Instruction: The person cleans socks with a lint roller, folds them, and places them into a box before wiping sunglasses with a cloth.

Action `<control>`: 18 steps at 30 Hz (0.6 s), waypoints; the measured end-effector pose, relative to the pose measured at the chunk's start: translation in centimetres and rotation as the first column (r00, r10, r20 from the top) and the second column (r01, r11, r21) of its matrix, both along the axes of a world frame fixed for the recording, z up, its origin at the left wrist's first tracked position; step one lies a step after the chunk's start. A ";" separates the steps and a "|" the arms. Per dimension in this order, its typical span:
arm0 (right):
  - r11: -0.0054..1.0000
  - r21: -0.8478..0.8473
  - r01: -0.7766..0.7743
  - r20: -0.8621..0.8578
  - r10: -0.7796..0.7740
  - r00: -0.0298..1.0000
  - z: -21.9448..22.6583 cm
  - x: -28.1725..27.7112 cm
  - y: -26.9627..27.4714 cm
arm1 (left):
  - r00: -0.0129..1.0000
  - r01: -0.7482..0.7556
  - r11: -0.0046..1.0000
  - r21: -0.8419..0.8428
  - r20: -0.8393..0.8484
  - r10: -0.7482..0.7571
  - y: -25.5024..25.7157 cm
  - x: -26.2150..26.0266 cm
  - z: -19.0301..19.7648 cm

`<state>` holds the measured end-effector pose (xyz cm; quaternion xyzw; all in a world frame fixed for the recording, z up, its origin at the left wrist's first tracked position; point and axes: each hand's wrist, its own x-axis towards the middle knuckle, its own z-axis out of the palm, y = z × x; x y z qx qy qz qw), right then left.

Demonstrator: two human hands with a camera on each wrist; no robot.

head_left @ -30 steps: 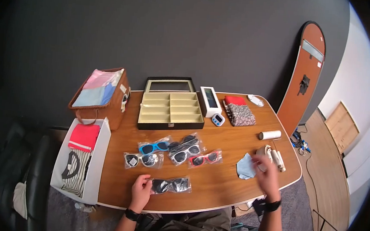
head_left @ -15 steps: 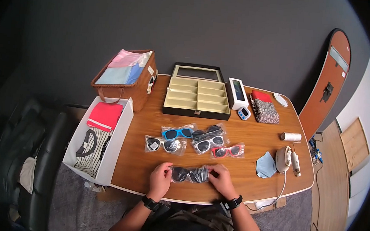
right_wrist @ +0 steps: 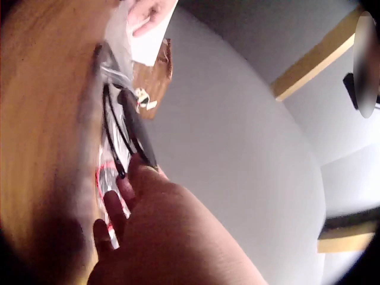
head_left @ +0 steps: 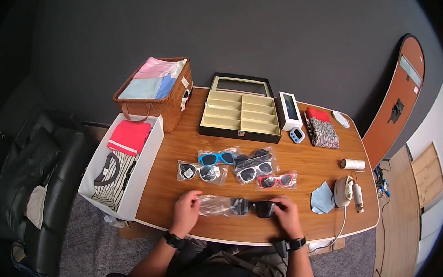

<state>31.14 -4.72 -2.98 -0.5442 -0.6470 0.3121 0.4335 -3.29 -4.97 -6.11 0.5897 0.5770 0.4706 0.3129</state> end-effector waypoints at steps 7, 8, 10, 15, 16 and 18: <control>0.975 -0.222 -0.010 -0.284 -0.055 0.957 0.4 5.9 -0.4 | 0.955 -0.146 0.984 0.100 -0.244 0.166 -0.4 -4.1 2.5; 0.976 -0.220 -0.007 -0.282 -0.057 0.958 -0.6 7.4 0.6 | 0.913 -0.149 0.960 0.238 -0.341 0.227 -0.5 -4.0 2.9; 0.983 -0.052 0.176 0.063 -0.173 0.983 -2.2 10.1 3.0 | 0.925 -0.139 0.968 0.210 -0.321 0.203 -0.9 -2.9 4.0; 0.940 0.101 0.325 0.337 -0.340 0.878 -0.3 8.0 7.6 | 0.867 0.238 0.963 0.124 -0.474 -0.154 -1.9 0.3 4.2; 0.940 0.103 0.325 0.338 -0.340 0.878 -0.7 8.1 8.2 | 0.721 0.331 0.935 0.127 -0.674 -0.163 -2.2 0.8 4.4; 0.958 -0.082 0.273 0.311 -0.236 0.921 -1.3 8.3 9.5 | 0.677 0.330 0.943 0.034 -0.705 -0.212 -2.7 1.1 2.9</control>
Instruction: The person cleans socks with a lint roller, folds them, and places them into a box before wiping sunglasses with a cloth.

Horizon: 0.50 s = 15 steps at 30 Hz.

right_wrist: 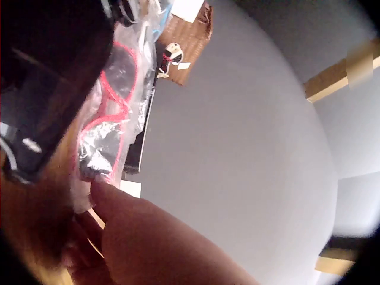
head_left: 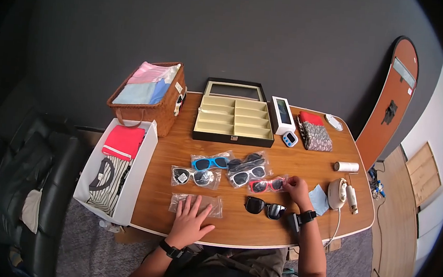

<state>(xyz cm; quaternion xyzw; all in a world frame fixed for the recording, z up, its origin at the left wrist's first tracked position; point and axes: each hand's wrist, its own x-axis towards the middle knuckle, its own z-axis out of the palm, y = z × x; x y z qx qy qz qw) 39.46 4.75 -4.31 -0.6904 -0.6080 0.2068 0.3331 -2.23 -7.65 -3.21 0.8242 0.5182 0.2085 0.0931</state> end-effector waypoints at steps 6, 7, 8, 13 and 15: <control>0.990 -0.042 -0.131 -0.532 0.089 0.842 5.6 -3.4 -2.1 | 0.994 -0.005 0.999 0.045 -0.113 0.010 -0.2 0.1 -0.9; 0.991 -0.014 -0.136 -0.625 0.098 0.774 6.8 -4.5 -2.9 | 0.994 -0.007 0.999 0.046 -0.113 0.013 -0.2 0.1 -0.5; 0.991 0.016 -0.136 -0.710 0.107 0.696 8.0 -5.7 -3.7 | 0.997 -0.023 0.999 0.038 -0.070 0.026 -0.3 0.2 0.3; 0.982 0.130 -0.139 -0.830 0.184 0.526 10.5 -12.2 -7.7 | 0.852 -0.079 0.996 -0.035 0.517 0.086 0.4 1.5 0.8; 0.975 0.120 -0.186 -0.902 0.185 0.389 11.0 -14.5 -9.1 | 0.548 0.056 0.961 -0.272 0.812 0.199 0.8 3.3 0.5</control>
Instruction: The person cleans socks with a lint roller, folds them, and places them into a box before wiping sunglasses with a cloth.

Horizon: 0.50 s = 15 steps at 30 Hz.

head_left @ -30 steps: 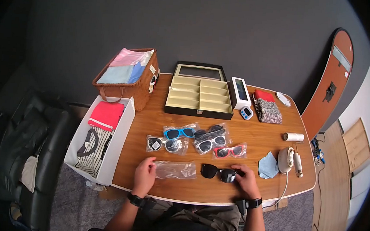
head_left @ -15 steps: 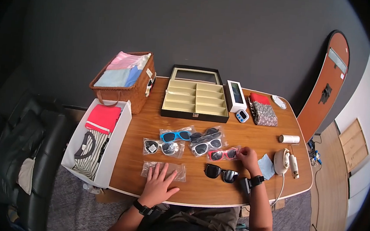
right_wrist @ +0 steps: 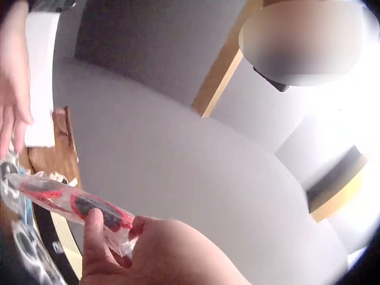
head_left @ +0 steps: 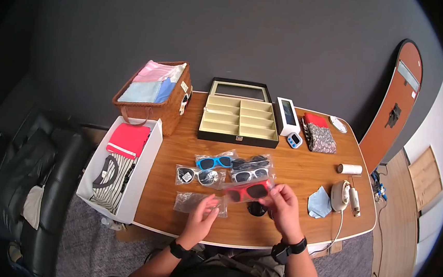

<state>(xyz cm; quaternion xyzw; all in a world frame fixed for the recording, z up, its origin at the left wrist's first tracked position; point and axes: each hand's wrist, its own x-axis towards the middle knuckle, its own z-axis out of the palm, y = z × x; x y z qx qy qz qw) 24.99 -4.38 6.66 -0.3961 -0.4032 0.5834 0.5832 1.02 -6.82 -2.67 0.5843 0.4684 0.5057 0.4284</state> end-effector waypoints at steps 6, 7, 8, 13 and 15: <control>0.988 -0.072 -0.139 -0.075 0.134 0.988 -4.2 -1.4 -1.1 | 0.596 0.367 0.893 -0.259 0.803 -0.012 0.6 -1.6 1.0; 0.987 -0.056 -0.153 0.031 0.155 0.987 -5.6 -1.0 -1.0 | 0.633 0.327 0.899 -0.292 0.774 0.021 0.6 -1.8 0.6; 0.988 0.009 -0.156 0.103 0.154 0.983 -5.8 -0.8 -1.1 | 0.638 0.302 0.896 -0.326 0.767 0.064 0.4 -2.0 0.7; 0.988 0.062 -0.141 0.272 0.119 0.955 -7.8 -0.7 -1.1 | 0.713 0.337 0.870 -0.360 0.701 0.014 -0.3 -2.9 -0.6; 0.980 0.110 -0.164 0.393 0.108 0.913 -7.4 -0.8 -1.1 | 0.744 0.333 0.863 -0.380 0.668 0.007 -0.7 -3.1 -1.0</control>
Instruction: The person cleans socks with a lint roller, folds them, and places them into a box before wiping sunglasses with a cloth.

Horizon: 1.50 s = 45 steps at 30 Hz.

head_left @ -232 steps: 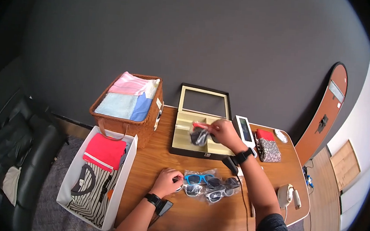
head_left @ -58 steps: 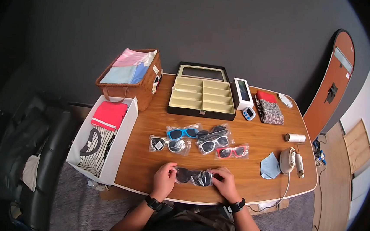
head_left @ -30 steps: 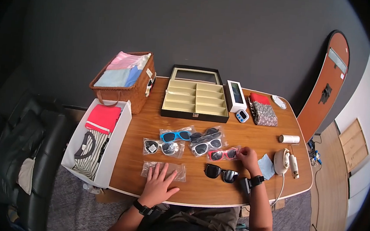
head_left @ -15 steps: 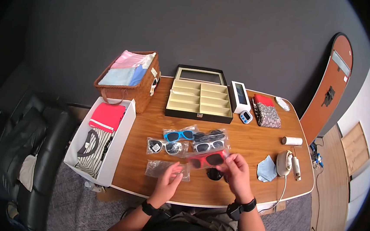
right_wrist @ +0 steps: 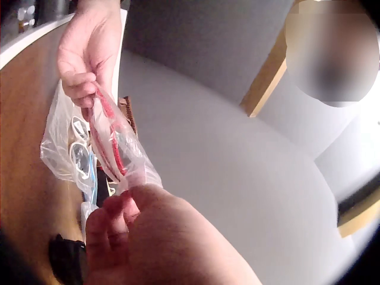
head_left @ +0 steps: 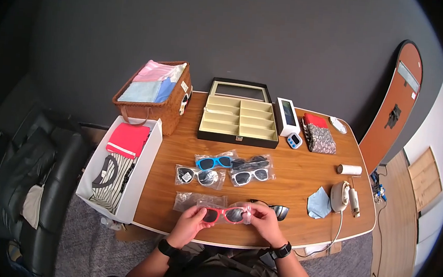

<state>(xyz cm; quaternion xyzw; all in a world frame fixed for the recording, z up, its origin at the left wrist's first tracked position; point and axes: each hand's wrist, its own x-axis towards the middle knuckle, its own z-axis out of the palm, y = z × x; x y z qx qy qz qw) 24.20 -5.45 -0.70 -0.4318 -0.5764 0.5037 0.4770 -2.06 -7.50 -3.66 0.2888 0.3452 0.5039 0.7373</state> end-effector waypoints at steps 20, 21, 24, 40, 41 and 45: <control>0.976 0.191 -0.102 0.383 0.021 0.923 1.8 0.6 -0.9 | 0.994 -0.072 0.997 -0.040 -0.082 0.068 -0.6 -0.4 0.8; 0.961 0.271 -0.046 0.358 -0.056 0.932 1.9 1.1 -0.5 | 0.994 -0.075 0.996 -0.037 -0.082 0.072 -0.4 -0.9 0.5; 0.983 0.005 0.183 0.218 -0.180 0.959 1.7 5.2 1.0 | 0.974 -0.071 0.994 0.079 -0.209 0.086 0.6 -3.6 -1.0; 0.983 -0.049 0.179 0.175 -0.168 0.970 0.7 7.7 1.0 | 0.804 0.163 0.976 0.148 -0.593 -0.045 2.0 -1.7 -0.7; 0.980 -0.025 0.198 0.162 -0.191 0.968 0.2 8.6 1.4 | 0.779 0.168 0.975 0.146 -0.626 -0.041 2.1 -2.4 -0.5; 0.974 -0.013 0.226 0.078 -0.224 0.971 -1.0 11.8 3.0 | 0.602 0.148 0.960 0.236 -0.792 0.102 1.6 -3.3 1.7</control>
